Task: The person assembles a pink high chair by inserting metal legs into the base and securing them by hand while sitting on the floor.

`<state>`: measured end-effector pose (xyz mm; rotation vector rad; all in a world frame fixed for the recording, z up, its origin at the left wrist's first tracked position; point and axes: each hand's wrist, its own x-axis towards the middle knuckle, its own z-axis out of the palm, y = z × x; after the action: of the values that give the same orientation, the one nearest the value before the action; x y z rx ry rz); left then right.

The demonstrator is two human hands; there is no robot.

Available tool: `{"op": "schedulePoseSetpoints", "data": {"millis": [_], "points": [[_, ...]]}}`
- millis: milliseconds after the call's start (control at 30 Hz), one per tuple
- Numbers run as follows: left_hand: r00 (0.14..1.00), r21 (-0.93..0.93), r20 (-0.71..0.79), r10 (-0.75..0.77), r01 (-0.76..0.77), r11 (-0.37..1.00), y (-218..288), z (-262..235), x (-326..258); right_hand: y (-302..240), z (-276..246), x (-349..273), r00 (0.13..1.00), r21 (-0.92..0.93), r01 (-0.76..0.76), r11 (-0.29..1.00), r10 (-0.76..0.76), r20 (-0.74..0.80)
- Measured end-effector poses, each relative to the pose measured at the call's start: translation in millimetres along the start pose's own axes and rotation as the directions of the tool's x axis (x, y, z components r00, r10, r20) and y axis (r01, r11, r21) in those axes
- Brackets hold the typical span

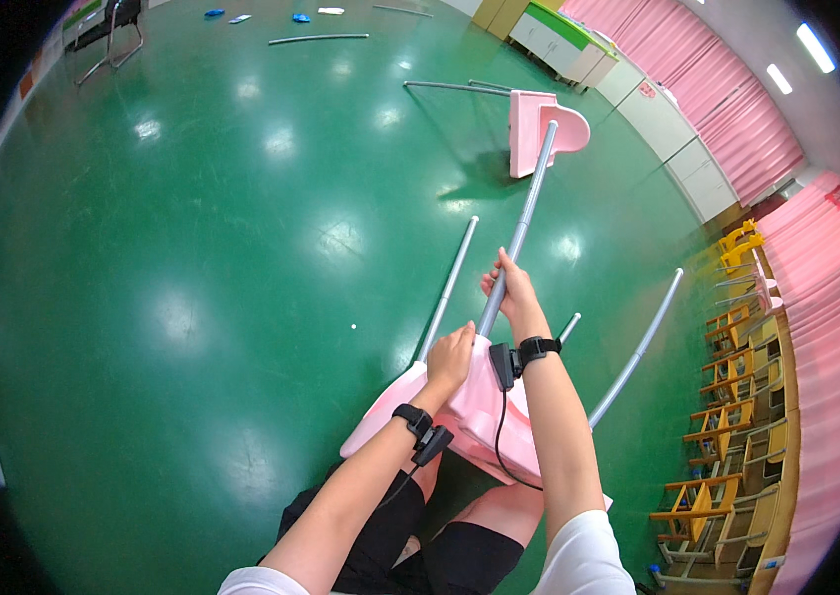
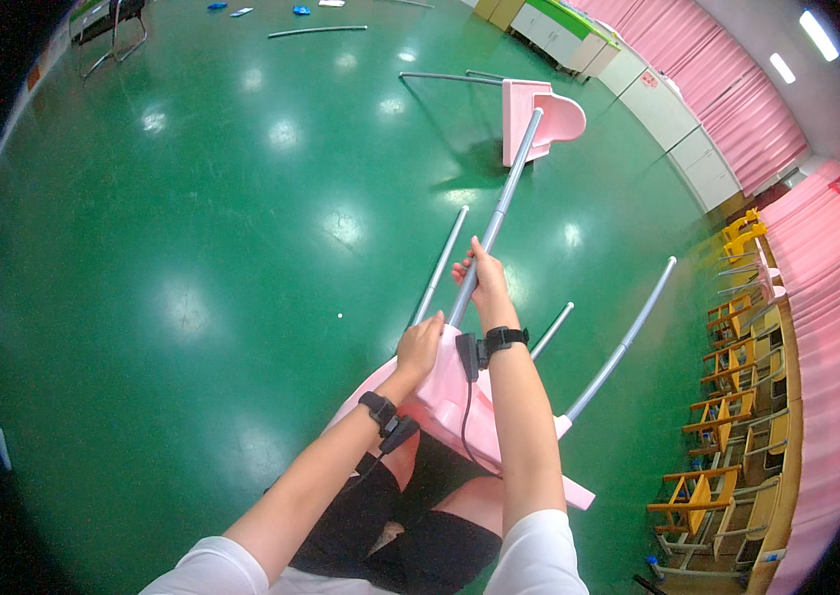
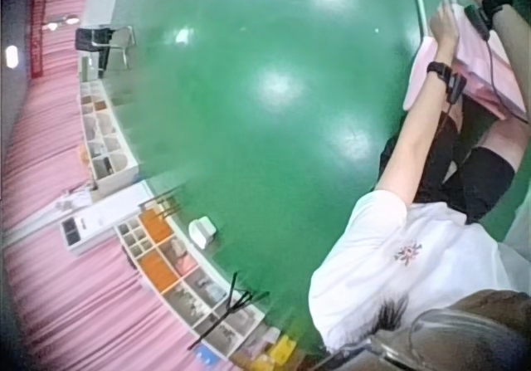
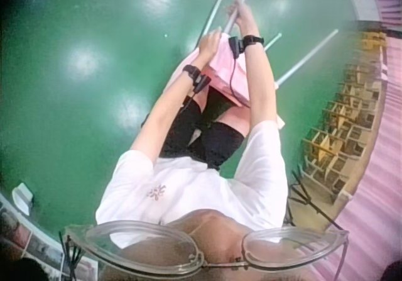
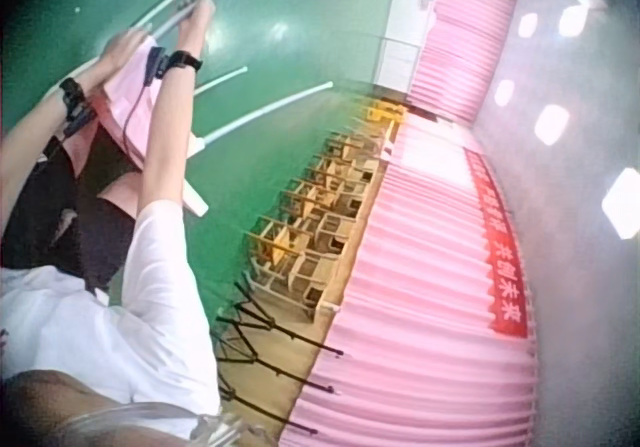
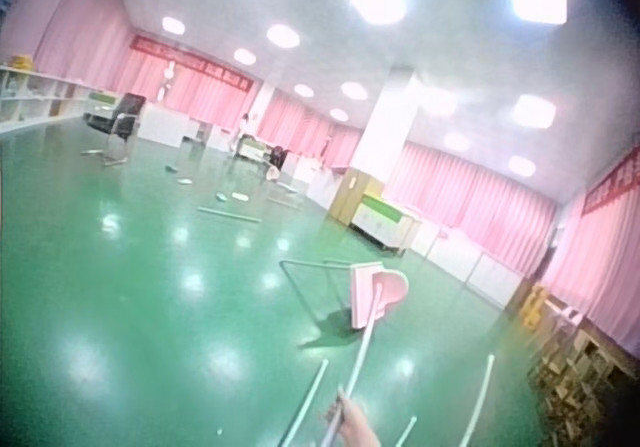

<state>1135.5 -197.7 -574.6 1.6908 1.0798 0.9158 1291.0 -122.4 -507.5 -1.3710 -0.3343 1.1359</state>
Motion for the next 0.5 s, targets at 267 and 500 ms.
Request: {"op": "schedulePoseSetpoints", "data": {"millis": [267, 500], "points": [[0.997, -0.070, -0.071, 0.037, -0.042, 0.997, -2, 0, -1, 9, -3, 8, 0.972, 0.225, -0.047, 0.973, -0.007, 0.235], [0.990, -0.084, -0.132, 0.041, -0.052, 0.995, -9, 0, -1, 12, 23, -7, 0.982, -0.100, 0.144, 0.985, -0.155, -0.104]]}}
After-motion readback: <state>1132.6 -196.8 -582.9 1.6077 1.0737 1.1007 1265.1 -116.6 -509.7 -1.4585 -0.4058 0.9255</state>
